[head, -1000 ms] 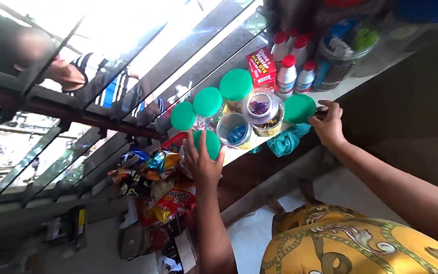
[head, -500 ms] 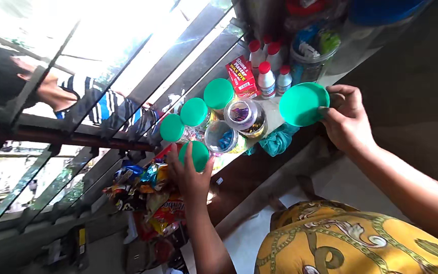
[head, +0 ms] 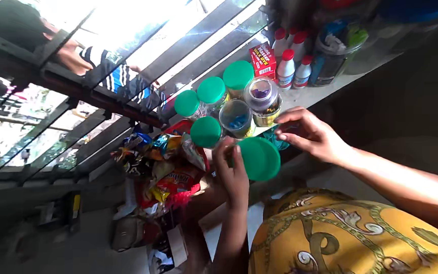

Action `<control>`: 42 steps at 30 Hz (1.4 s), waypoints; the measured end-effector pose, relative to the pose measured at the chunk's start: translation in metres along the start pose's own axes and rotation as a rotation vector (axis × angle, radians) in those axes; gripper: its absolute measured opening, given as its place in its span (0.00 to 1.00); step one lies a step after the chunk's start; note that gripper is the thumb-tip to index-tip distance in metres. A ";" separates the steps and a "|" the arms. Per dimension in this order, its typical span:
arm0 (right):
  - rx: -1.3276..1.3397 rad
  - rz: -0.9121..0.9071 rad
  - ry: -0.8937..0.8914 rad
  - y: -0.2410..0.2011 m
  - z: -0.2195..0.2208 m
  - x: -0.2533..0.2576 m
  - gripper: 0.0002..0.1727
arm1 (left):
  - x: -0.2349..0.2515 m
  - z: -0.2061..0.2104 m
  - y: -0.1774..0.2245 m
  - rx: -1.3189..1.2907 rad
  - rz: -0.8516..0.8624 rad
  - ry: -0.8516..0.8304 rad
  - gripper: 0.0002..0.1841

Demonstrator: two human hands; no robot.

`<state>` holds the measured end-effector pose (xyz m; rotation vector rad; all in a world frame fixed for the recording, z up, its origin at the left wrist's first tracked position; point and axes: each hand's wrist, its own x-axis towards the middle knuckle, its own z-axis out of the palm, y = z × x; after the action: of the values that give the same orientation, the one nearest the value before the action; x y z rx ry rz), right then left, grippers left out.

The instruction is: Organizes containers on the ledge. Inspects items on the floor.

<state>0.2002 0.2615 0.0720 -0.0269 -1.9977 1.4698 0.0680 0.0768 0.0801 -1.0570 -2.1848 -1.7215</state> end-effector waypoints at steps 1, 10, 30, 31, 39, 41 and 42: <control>-0.018 -0.009 0.013 0.001 0.005 0.003 0.18 | 0.005 -0.004 -0.003 0.047 0.025 0.069 0.17; -0.598 -0.117 0.195 0.059 -0.006 0.055 0.40 | 0.083 0.048 -0.056 0.464 0.677 0.039 0.11; -0.624 0.155 0.189 0.091 -0.065 0.014 0.18 | 0.130 0.049 -0.029 0.503 0.281 -0.460 0.20; -0.623 0.132 0.194 0.096 -0.068 0.014 0.18 | 0.148 0.058 -0.026 0.546 0.226 -0.511 0.25; -0.607 0.066 0.201 0.105 -0.068 0.014 0.18 | 0.223 0.128 -0.037 0.655 -0.121 -0.779 0.51; -0.591 0.066 0.193 0.108 -0.070 0.012 0.18 | 0.228 0.114 -0.032 0.472 -0.208 -0.719 0.49; -0.584 0.072 0.187 0.108 -0.070 0.012 0.18 | 0.230 0.101 -0.026 0.445 -0.236 -0.709 0.48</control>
<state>0.1887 0.3657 -0.0039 -0.4687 -2.2122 0.8406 -0.0883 0.2630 0.1488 -1.4715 -3.0190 -0.8906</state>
